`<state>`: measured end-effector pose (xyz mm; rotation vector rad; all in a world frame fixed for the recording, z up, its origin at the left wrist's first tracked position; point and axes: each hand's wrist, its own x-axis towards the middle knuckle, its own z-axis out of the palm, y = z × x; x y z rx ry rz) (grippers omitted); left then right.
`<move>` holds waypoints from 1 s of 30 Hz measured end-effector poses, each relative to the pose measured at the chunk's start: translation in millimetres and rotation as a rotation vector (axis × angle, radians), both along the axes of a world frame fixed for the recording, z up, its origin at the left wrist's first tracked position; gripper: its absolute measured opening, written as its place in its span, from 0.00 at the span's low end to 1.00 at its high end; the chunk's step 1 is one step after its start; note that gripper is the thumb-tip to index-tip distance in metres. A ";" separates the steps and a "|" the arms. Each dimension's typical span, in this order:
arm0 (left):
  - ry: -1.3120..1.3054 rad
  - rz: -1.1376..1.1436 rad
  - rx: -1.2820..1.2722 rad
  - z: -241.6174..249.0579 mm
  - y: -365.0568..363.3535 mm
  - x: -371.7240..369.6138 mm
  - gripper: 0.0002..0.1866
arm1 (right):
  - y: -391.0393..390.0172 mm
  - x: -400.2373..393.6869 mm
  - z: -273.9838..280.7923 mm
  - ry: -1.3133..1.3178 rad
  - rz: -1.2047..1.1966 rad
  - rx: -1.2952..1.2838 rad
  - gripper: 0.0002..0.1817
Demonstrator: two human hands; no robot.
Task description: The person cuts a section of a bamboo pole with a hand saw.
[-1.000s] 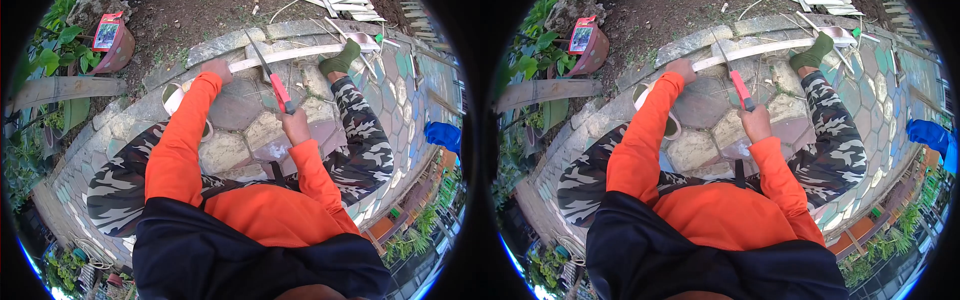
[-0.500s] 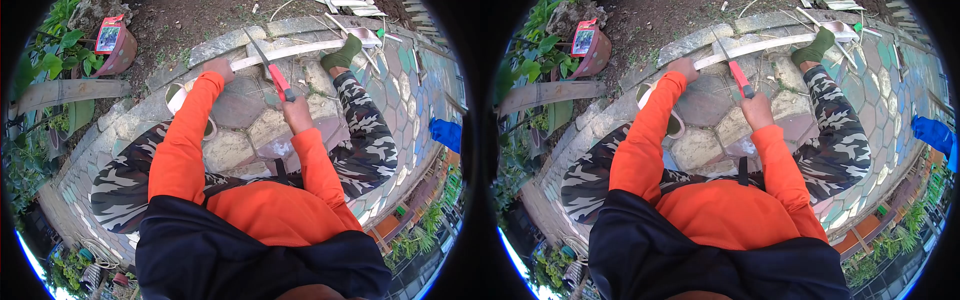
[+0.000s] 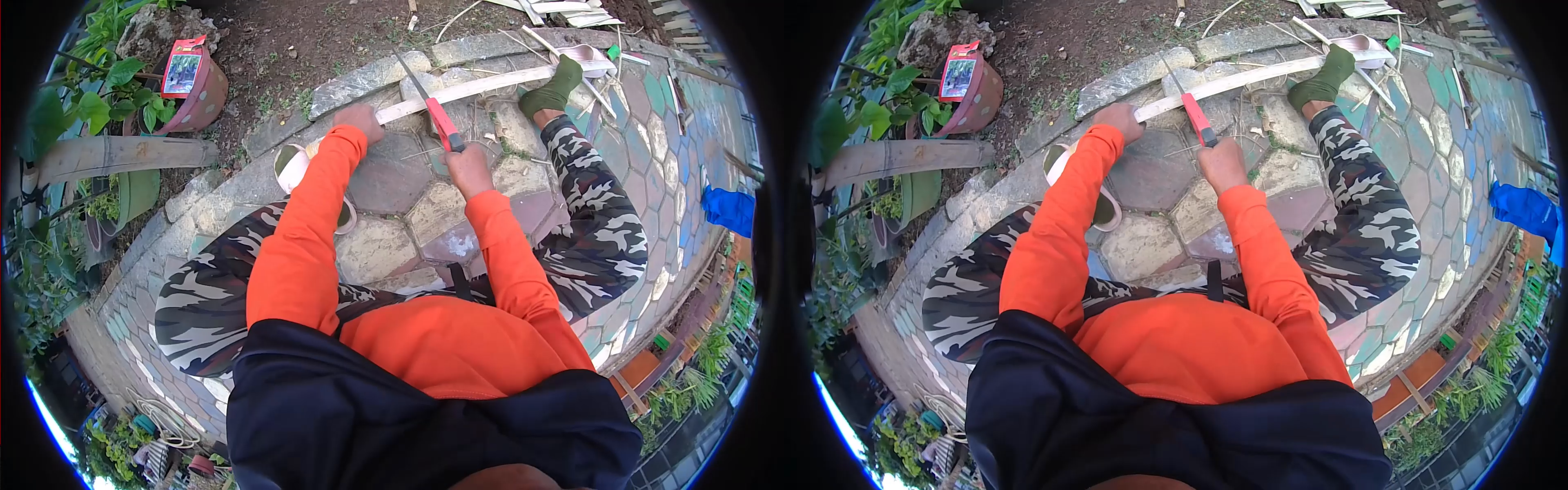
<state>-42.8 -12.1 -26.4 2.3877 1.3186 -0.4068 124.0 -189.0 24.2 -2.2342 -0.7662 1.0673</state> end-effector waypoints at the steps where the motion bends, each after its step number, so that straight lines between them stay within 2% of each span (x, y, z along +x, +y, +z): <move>1: 0.008 0.010 0.016 1.4 2.5 1.3 0.15 | 7.1 5.4 -26.1 -0.025 -0.025 0.028 0.17; 3: -0.005 0.012 0.025 2.6 2.0 0.2 0.15 | 2.5 8.5 -31.7 -0.049 -0.048 0.048 0.17; 5: -0.018 0.026 0.018 7.8 0.7 -1.4 0.15 | -18.2 2.5 4.5 0.100 -0.049 0.012 0.17; 7: 0.010 0.045 -0.062 26.1 1.6 2.6 0.16 | -45.8 -6.2 46.9 0.054 -0.048 -0.093 0.17; 10: -0.012 0.048 -0.081 14.6 5.1 3.2 0.16 | -46.0 -0.4 31.2 0.094 -0.074 -0.082 0.16; 12: -0.005 0.043 -0.068 14.9 2.8 4.5 0.16 | -15.6 -0.1 18.7 0.060 -0.043 -0.032 0.16; 14: -0.003 0.049 -0.038 14.6 5.1 4.6 0.16 | 18.4 -1.3 -13.3 -0.091 -0.022 -0.012 0.16; 17: -0.003 0.032 0.025 -1.4 2.8 1.8 0.15 | 15.4 4.4 -7.0 0.019 -0.011 0.000 0.17; 20: 0.042 0.059 0.001 4.4 5.4 0.6 0.15 | -24.1 -2.3 38.8 0.078 -0.016 -0.080 0.17; 23: 0.013 0.042 -0.009 -0.2 2.4 1.2 0.16 | -35.9 -5.2 29.8 0.051 -0.053 -0.082 0.17; 27: 0.031 0.029 -0.019 6.1 6.6 0.8 0.17 | 9.8 -2.6 2.0 -0.114 -0.015 0.001 0.16; 29: 0.023 0.055 -0.034 6.0 5.7 1.8 0.17 | 7.2 4.8 -10.1 0.069 -0.051 0.015 0.16; 30: 0.022 0.030 -0.013 3.2 3.3 1.2 0.17 | -0.6 6.8 -4.1 0.064 -0.050 0.014 0.16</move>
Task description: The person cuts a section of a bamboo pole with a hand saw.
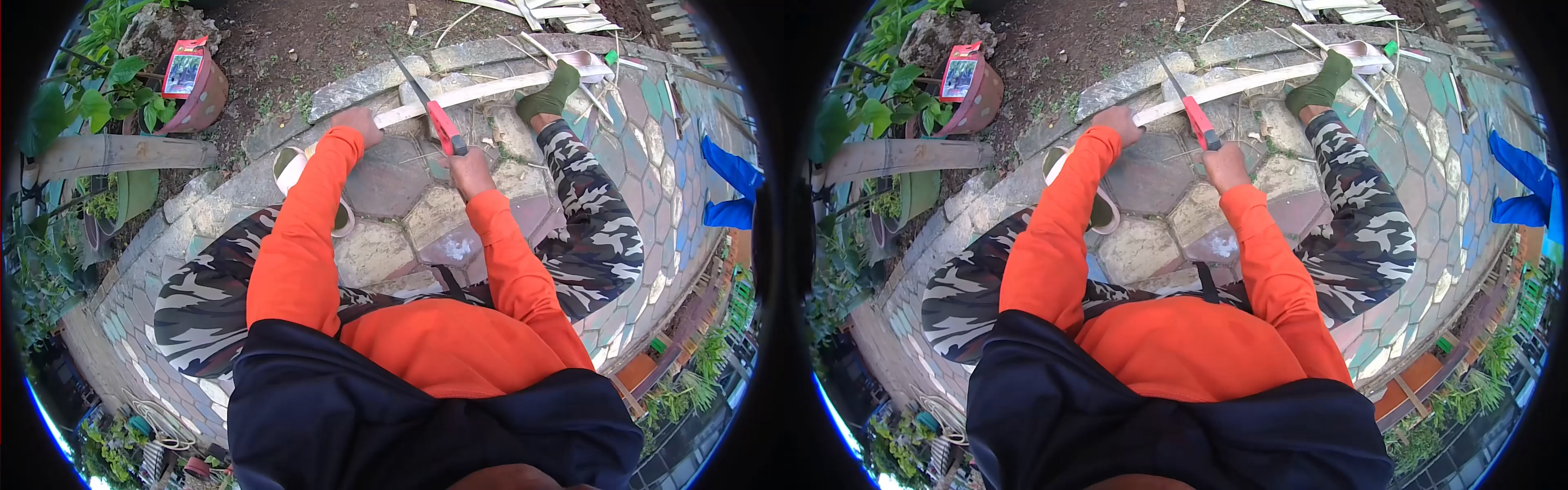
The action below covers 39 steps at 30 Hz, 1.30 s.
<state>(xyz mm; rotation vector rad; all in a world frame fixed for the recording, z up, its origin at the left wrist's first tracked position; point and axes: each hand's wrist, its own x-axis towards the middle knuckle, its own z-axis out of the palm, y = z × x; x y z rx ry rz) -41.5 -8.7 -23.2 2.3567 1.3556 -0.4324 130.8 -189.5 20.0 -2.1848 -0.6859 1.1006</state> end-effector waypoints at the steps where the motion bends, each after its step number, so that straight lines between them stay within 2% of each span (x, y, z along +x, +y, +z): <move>1: 0.001 -0.019 0.019 1.2 -2.0 -1.9 0.17 | -10.7 -1.7 12.7 0.016 0.007 -0.017 0.16; 5: -0.002 -0.008 -0.026 5.3 -4.4 1.3 0.18 | -38.6 -10.1 50.3 -0.034 0.044 -0.118 0.17; 8: 0.011 -0.019 0.004 6.4 -5.8 0.8 0.19 | -1.6 -15.2 42.2 -0.156 0.070 -0.047 0.17; 11: -0.037 -0.023 0.028 8.4 -5.2 0.2 0.18 | 19.2 -7.3 -28.6 -0.214 -0.007 0.022 0.16; 12: -0.035 -0.005 0.012 11.8 -9.6 -1.2 0.18 | 13.6 -6.3 -26.6 -0.209 -0.005 0.019 0.16; 14: -0.040 0.025 -0.009 14.7 -13.3 -1.1 0.18 | 1.7 -0.5 -12.7 0.057 0.000 0.004 0.16; 17: -0.032 0.037 -0.014 7.6 -13.9 -2.4 0.18 | -32.8 -12.7 42.1 -0.068 0.090 -0.116 0.16; 21: -0.041 0.005 0.017 -0.3 -4.5 -2.4 0.21 | -31.7 -15.1 24.4 -0.106 0.043 0.024 0.16; 23: -0.067 -0.009 0.024 -1.4 -10.1 -5.7 0.23 | -35.9 -7.9 1.5 0.085 -0.037 0.089 0.08; 24: -0.080 -0.021 0.046 1.8 -14.2 -6.8 0.25 | -34.6 -7.5 10.8 0.083 -0.040 0.096 0.08; 26: -0.100 -0.036 0.078 7.9 -22.2 -6.9 0.27 | -31.0 -3.2 31.8 0.407 -0.185 -0.026 0.09; 27: -0.129 -0.002 0.071 10.5 -29.1 -7.0 0.28 | -34.0 -2.1 26.1 0.401 -0.184 -0.019 0.09; 29: -0.166 0.032 0.068 11.5 -42.4 -9.0 0.30 | -41.7 0.5 7.7 0.101 -0.012 -0.032 0.10; 30: -0.168 0.040 0.117 9.5 -47.7 -10.7 0.32 | -42.0 -1.0 14.7 0.094 -0.014 -0.023 0.10; 32: -0.173 0.042 0.173 0.0 -52.7 -15.4 0.34 | -44.1 -10.2 33.1 -0.174 0.136 -0.019 0.16; 34: -0.232 -0.010 0.314 -4.2 -50.1 -21.8 0.40 | -45.1 -11.5 30.3 -0.179 0.141 -0.028 0.18; 35: -0.237 -0.011 0.316 -7.3 -46.7 -23.4 0.40 | -46.5 -11.9 29.3 -0.181 0.155 -0.050 0.20; 39: -0.225 -0.006 0.277 -0.2 -42.3 -27.6 0.42 | -49.2 -22.9 37.2 -0.178 0.115 -0.018 0.18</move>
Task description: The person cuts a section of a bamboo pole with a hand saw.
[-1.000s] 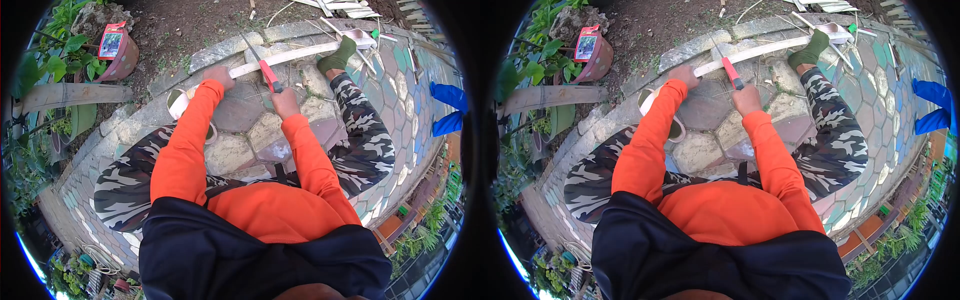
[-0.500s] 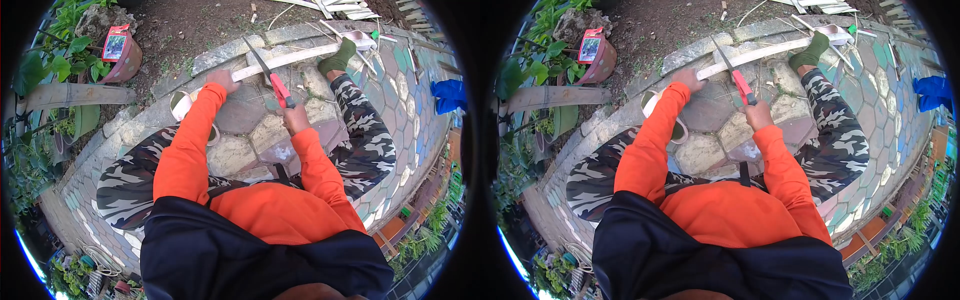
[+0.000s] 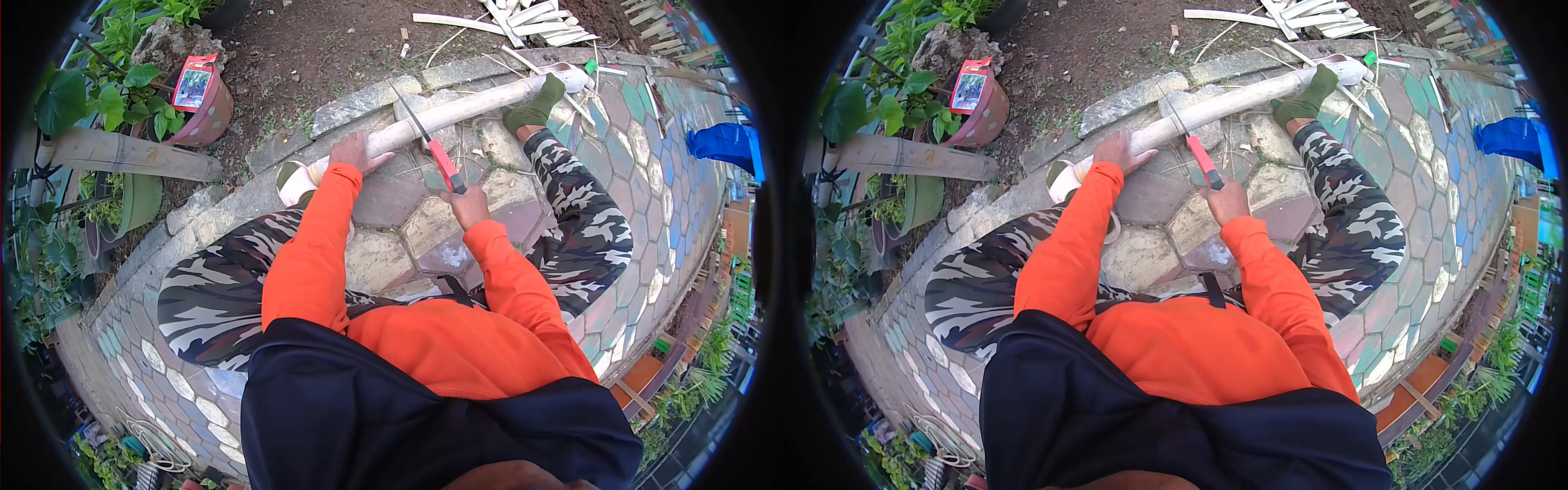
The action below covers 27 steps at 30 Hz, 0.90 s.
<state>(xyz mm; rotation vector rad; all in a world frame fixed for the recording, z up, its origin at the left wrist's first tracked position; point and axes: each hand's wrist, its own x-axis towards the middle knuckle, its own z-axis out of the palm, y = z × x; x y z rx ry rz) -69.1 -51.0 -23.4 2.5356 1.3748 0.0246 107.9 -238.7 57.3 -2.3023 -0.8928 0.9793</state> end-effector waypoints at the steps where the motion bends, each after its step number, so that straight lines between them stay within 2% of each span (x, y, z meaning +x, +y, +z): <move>1: -0.004 -0.002 -0.021 0.8 0.6 0.2 0.41 | -1.2 -3.4 1.3 0.039 -0.031 0.061 0.17; 3: -0.032 0.018 -0.017 -0.2 0.0 -0.7 0.42 | -2.4 -3.5 -0.4 0.072 -0.060 0.117 0.17; 6: -0.066 0.054 -0.004 -1.4 0.7 -7.3 0.44 | 0.9 0.2 -16.3 0.054 0.024 0.114 0.16; 9: -0.026 0.089 -0.040 1.5 3.0 -16.5 0.46 | 6.4 -5.6 -24.9 0.017 0.049 0.245 0.15; 14: 0.031 0.141 -0.159 0.2 -2.5 -20.9 0.48 | 6.7 -16.1 -33.6 0.059 0.096 0.080 0.16; 18: 0.018 0.137 -0.170 1.3 -3.4 -20.5 0.48 | 6.0 -20.1 -34.8 0.016 0.109 0.083 0.16; 20: 0.028 0.140 -0.193 2.2 -5.0 -19.7 0.48 | 5.0 -19.6 -39.8 0.014 0.043 0.082 0.16; 22: 0.011 0.171 -0.143 -2.4 -5.3 -19.7 0.43 | 6.0 -17.3 -39.3 0.030 0.034 0.099 0.15; 27: 0.017 0.188 -0.181 -1.1 -2.1 -15.6 0.44 | 9.1 -10.1 -49.2 0.075 0.046 0.136 0.15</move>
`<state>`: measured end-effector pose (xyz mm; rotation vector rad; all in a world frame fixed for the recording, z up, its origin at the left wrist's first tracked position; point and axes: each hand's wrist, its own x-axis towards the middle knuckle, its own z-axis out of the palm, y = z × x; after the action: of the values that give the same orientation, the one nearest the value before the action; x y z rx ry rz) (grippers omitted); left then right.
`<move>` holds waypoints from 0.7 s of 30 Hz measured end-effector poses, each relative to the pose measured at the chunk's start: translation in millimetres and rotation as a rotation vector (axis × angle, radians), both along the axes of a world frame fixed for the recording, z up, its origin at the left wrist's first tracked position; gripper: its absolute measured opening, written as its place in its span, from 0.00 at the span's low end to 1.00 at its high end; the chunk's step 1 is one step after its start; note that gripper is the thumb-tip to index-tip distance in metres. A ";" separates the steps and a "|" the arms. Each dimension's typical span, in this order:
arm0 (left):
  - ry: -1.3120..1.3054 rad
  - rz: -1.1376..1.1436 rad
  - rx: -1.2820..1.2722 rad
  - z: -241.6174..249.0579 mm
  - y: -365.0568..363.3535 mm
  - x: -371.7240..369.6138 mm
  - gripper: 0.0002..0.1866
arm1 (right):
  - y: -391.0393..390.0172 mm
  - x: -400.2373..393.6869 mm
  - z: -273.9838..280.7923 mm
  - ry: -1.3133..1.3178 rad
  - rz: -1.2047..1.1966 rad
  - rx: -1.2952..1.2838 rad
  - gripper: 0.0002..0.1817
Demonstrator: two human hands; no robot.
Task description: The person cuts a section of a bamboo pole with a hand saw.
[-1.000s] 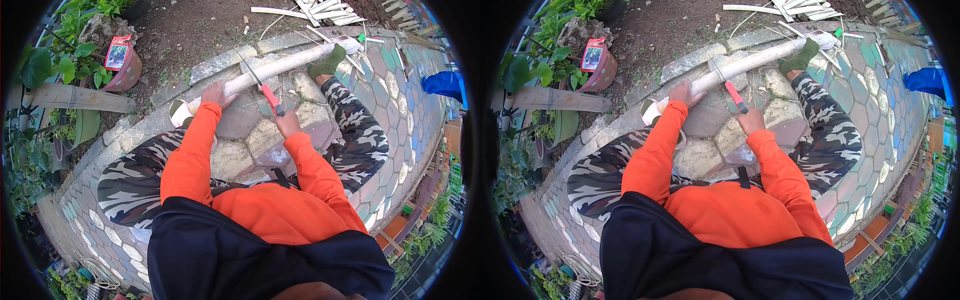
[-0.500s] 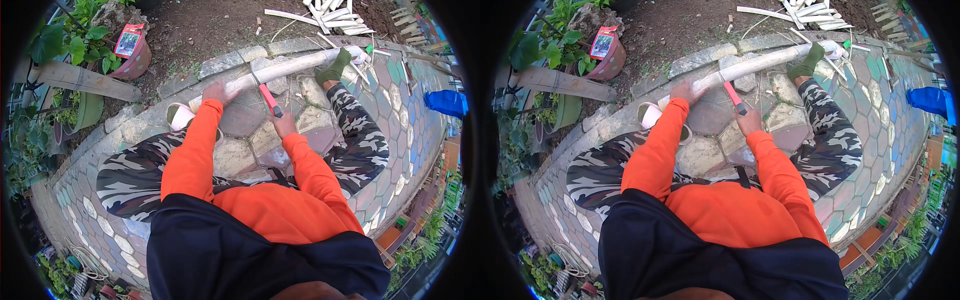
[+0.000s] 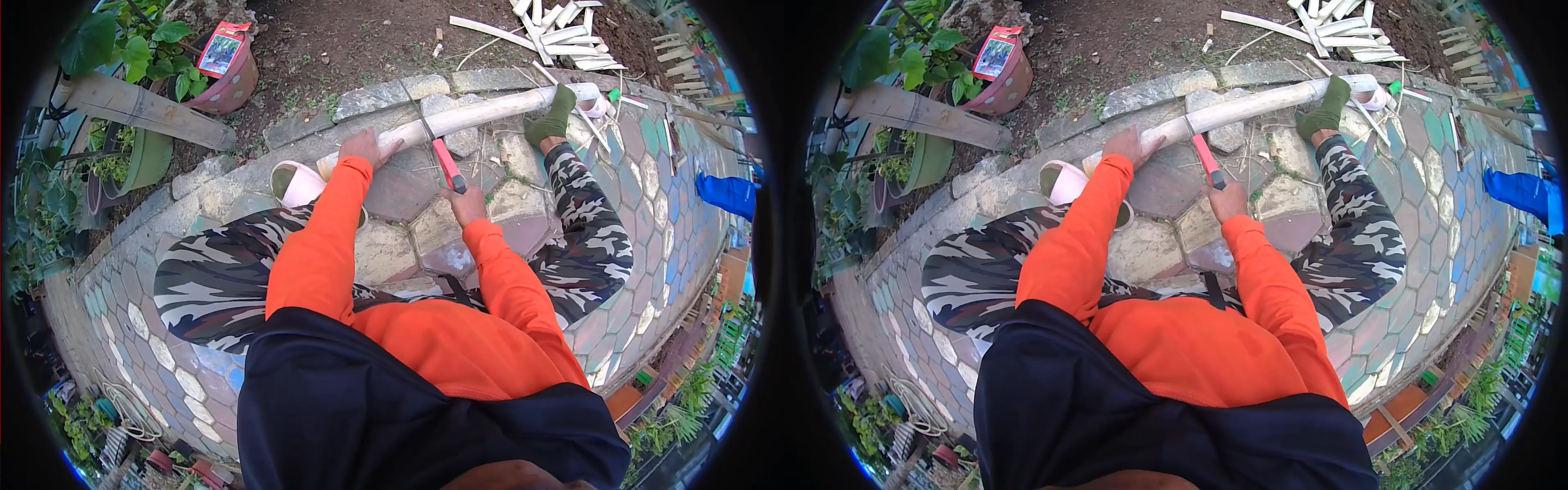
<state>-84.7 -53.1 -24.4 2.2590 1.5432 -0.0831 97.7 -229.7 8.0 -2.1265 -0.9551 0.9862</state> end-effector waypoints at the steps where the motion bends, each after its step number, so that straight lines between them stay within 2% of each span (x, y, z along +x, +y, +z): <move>1: 0.001 -0.002 -0.052 0.6 0.1 -2.6 0.46 | -0.7 1.1 -2.6 -0.013 -0.001 0.006 0.15; 5: -0.020 0.019 -0.008 1.9 -2.7 -7.7 0.46 | -0.1 -1.6 -3.4 0.007 0.007 -0.062 0.14; 10: -0.043 -0.073 0.019 3.5 23.1 -14.4 0.44 | 5.6 -1.5 -9.8 0.002 -0.016 -0.065 0.15; 12: -0.056 -0.080 0.031 -3.6 23.0 -15.6 0.43 | 10.0 -1.8 -12.8 0.000 -0.009 -0.127 0.15; 17: -0.075 -0.035 0.303 -28.7 8.8 -9.0 0.34 | 4.7 -11.6 -14.7 -0.070 -0.022 -0.069 0.15; 21: -0.053 0.056 0.266 -18.8 6.6 -7.5 0.29 | 5.5 -16.2 -8.8 -0.072 0.011 -0.054 0.15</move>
<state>-92.3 -46.6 -43.2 2.3928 1.6729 0.2078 81.5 -224.2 -0.8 -2.2173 -0.9858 0.9558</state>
